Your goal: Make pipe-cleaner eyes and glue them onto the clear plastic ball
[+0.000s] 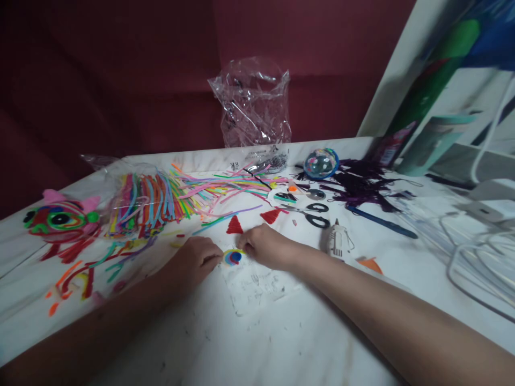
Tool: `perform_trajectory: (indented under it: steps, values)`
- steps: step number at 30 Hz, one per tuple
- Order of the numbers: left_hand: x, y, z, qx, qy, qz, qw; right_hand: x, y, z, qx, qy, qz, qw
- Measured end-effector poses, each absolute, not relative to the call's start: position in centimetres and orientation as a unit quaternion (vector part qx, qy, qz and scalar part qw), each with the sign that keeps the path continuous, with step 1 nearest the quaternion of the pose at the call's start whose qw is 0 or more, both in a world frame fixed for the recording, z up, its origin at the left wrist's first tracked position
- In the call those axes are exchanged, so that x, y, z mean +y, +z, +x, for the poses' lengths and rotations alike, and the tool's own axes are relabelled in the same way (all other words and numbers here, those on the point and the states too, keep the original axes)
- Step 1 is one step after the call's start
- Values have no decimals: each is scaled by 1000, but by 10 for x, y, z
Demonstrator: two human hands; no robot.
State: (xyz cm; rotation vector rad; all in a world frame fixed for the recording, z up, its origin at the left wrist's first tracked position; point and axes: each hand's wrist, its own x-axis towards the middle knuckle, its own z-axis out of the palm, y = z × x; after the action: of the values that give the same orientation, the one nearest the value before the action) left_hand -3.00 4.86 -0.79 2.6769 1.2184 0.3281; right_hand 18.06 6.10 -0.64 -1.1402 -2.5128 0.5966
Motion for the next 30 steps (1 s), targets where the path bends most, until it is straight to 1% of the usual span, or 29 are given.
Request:
perform_trajectory:
  steps: [9,15,21,30]
  values:
    - [48,-7,-29,420,106,897,85,64,-10,184,-881,219,-387,162]
    - [48,-7,-28,413,110,900,89,60,6,192,-884,268,-356,140]
    - [47,-3,-27,413,111,898,103,59,15,191,-864,321,-361,143]
    - [46,-2,-25,417,106,897,104,60,16,193,-878,296,-350,135]
